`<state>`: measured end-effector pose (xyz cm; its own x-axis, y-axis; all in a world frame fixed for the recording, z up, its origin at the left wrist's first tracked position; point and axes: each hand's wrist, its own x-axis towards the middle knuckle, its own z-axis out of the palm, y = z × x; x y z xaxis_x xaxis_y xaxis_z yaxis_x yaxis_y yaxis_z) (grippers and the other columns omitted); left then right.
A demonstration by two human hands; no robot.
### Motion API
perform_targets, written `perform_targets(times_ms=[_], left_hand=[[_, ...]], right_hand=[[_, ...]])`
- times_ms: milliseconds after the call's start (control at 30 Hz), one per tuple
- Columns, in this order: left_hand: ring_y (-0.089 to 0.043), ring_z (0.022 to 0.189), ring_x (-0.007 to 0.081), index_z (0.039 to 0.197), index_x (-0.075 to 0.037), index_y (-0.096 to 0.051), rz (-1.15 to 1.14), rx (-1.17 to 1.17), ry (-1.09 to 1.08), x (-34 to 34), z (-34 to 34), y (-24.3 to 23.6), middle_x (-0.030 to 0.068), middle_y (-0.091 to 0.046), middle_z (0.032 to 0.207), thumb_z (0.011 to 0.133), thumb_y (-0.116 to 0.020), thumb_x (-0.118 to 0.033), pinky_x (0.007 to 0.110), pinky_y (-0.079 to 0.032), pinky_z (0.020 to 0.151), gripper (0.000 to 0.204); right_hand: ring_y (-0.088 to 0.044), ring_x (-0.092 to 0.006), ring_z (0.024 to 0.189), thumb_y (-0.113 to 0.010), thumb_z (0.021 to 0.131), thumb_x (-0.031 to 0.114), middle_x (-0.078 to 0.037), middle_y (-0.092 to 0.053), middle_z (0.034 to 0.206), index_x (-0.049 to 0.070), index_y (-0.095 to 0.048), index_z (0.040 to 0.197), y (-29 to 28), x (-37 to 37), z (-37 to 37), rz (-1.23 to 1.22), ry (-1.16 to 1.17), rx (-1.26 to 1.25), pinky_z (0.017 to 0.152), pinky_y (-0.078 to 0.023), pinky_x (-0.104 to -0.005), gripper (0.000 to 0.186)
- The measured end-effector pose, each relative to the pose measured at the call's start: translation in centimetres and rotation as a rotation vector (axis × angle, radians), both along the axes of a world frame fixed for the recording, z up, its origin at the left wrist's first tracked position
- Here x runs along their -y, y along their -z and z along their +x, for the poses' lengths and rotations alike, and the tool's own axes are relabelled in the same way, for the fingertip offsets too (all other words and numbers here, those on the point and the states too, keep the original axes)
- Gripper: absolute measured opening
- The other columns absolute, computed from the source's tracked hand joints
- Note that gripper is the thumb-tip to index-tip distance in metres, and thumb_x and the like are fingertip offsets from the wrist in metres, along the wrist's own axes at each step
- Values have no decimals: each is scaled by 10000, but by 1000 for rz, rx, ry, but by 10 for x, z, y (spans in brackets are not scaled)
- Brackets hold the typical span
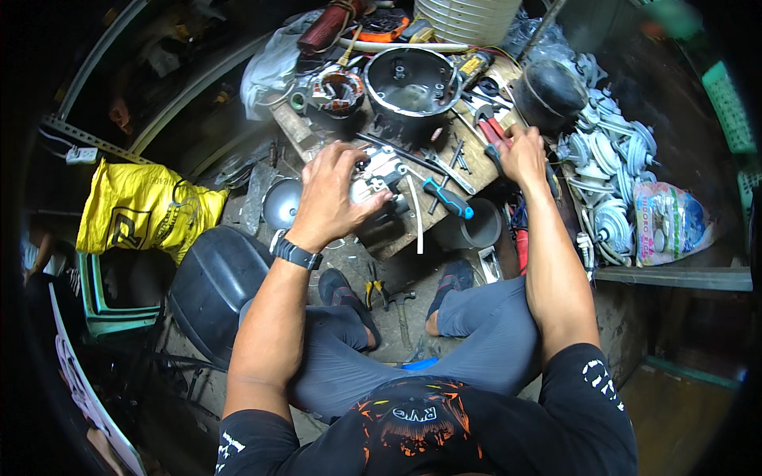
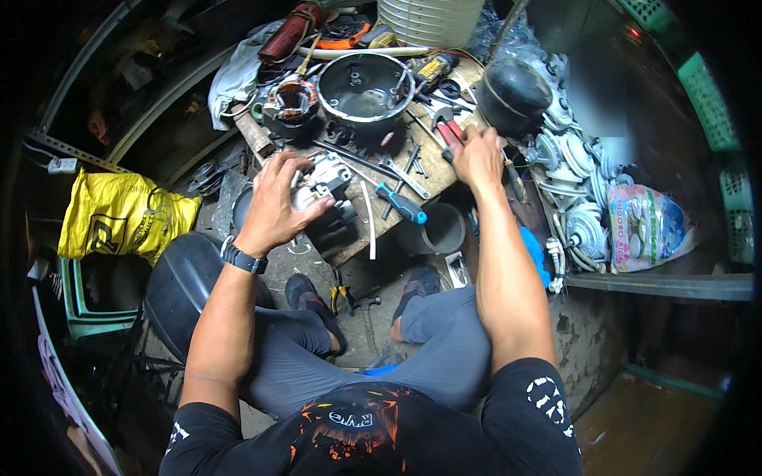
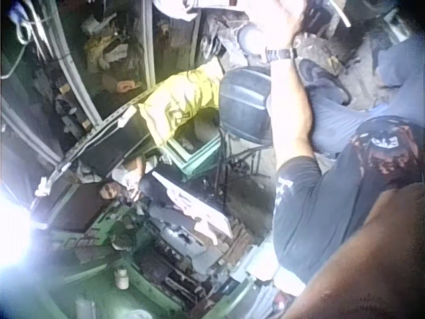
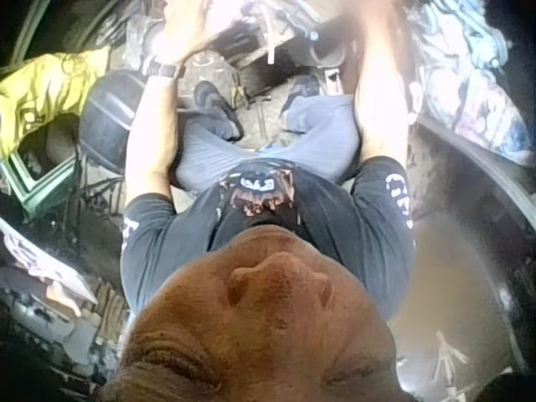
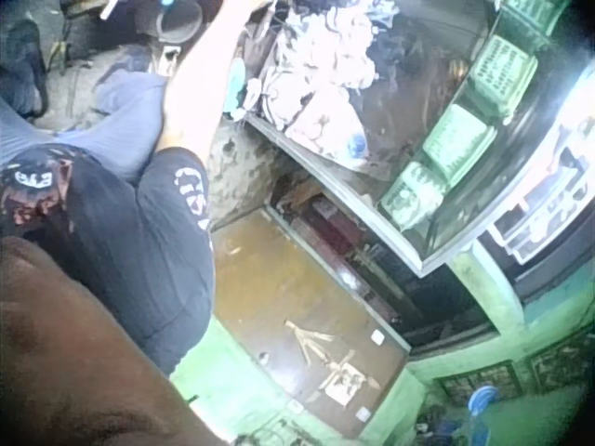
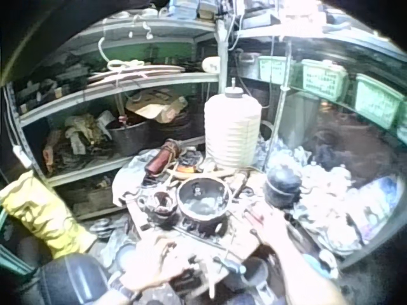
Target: The person works on an appliance motor assembly using a wrench, screwdriver, and pliers to loosen and tighten components while seated at a workbench.
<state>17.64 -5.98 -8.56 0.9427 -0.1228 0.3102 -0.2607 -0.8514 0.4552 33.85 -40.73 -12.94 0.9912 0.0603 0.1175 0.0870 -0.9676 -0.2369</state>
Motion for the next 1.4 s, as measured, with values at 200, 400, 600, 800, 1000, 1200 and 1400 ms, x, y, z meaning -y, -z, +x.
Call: perform_targets(times_ms=[200, 400, 600, 800, 1000, 1200, 1400], left_hand=[[-541, 1316, 366, 1250, -62, -617, -32, -18, 20, 5, 5, -1, 136, -598, 1301, 799, -862, -404, 524, -408, 1097, 616], [-533, 1311, 373, 1294, -76, -611, 2, -9, 2, 2, 2, 3, 143, -579, 1324, 810, -852, -450, 522, -410, 1081, 658], [-511, 1338, 367, 1327, -83, -607, -10, -10, 25, -4, -4, 0, 145, -563, 1341, 769, -876, -485, 522, -375, 1127, 738], [-479, 1385, 382, 1323, -79, -606, 4, 15, 27, -2, 1, 1, 164, -557, 1376, 752, -894, -462, 537, -346, 1163, 745], [-474, 1391, 391, 1310, -74, -617, 2, -5, 43, -1, 4, -1, 172, -559, 1373, 755, -894, -474, 543, -320, 1181, 738], [-488, 1368, 384, 1294, -69, -627, 10, 38, 31, -3, 2, 0, 166, -565, 1349, 783, -874, -491, 534, -332, 1163, 707], [-539, 1301, 354, 1219, -58, -671, -26, 87, 5, -11, 9, -3, 132, -607, 1279, 840, -837, -461, 502, -387, 1109, 578]], right_hand=[[-486, -409, 1396, -642, 1007, 305, -175, -525, 1492, 168, -647, 1391, 35, 64, 18, 51, 287, -90, 1124, -427, -573, 408], [-615, -431, 1256, -642, 1013, 338, -274, -636, 1325, 97, -704, 1300, 13, 34, 17, 14, 132, -69, 1063, -487, -533, 380], [-707, -332, 855, -721, 981, 300, -153, -719, 992, 41, -714, 1070, -64, -83, -71, 534, -568, 21, 780, -552, -424, 274], [-681, -332, 802, -790, 918, 154, -138, -682, 884, 11, -702, 997, -57, -118, -93, 551, -633, -2, 722, -534, -400, 186], [-672, -383, 822, -742, 919, 103, -152, -630, 924, 43, -654, 1033, -45, -122, -89, 492, -729, 156, 706, -544, -468, 156], [-669, -406, 861, -738, 937, 154, -155, -622, 928, 40, -636, 990, -49, -122, -87, 453, -660, 122, 734, -546, -501, 162], [-673, -400, 842, -735, 931, 148, -157, -624, 932, 39, -631, 979, -46, -125, -87, 404, -760, 214, 723, -554, -498, 158]])
